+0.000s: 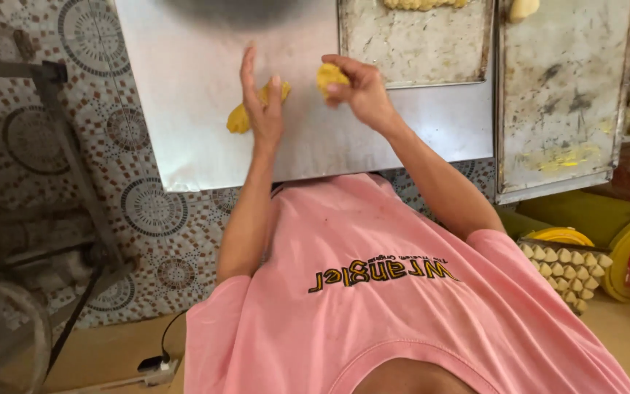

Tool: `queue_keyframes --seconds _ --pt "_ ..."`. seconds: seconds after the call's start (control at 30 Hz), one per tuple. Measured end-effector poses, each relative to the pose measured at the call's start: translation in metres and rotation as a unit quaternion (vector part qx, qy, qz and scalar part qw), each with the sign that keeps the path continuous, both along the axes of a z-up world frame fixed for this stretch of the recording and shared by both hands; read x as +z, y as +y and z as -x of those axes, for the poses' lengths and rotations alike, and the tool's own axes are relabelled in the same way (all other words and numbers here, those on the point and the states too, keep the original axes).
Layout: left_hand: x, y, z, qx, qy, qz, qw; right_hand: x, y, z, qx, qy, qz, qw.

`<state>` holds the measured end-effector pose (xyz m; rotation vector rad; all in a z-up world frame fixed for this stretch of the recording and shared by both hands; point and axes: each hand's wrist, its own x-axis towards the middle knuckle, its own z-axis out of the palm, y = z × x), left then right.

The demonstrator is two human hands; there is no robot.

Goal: Pinching off portions of dough, rolling them into buns, and arranging them on baking trays.

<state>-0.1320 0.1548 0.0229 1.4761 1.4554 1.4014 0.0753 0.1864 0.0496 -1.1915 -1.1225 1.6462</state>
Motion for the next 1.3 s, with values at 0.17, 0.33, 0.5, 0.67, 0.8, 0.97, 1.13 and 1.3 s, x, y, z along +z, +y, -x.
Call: queue_keyframes --seconds 0.17,0.33,0.5,0.67,0.8,0.97,1.13,1.3 --pt "0.024 0.017 -0.073 -0.166 -0.652 0.153 0.724 0.104 -0.010 0.035 0.031 -0.461 -0.427 0.778" --pt "0.043 0.048 -0.054 -0.183 -0.768 0.186 0.585 0.062 -0.033 0.066 -0.026 -0.328 -0.408 0.852" --pt "0.036 0.008 -0.063 -0.306 -0.651 0.105 0.687 0.034 -0.016 0.069 -0.025 -0.318 -0.379 0.869" --pt "0.058 0.026 -0.041 -0.188 -0.787 0.190 0.556 0.077 -0.053 0.071 0.054 -0.166 -0.407 0.896" --pt "-0.022 -0.004 -0.091 -0.239 -0.663 0.236 0.669 0.006 -0.021 0.018 -0.010 -0.379 -0.249 0.891" --pt "-0.019 0.085 -0.135 -0.049 -0.488 0.251 0.834 0.023 -0.039 -0.025 -0.075 -0.094 -0.215 0.969" --pt "-0.076 0.151 -0.181 -0.025 0.042 0.165 0.985 -0.042 -0.050 -0.157 -0.228 0.085 0.115 0.963" --pt "-0.106 0.179 -0.212 -0.046 0.325 0.053 0.943 -0.040 -0.068 -0.249 -0.266 0.197 0.224 0.917"
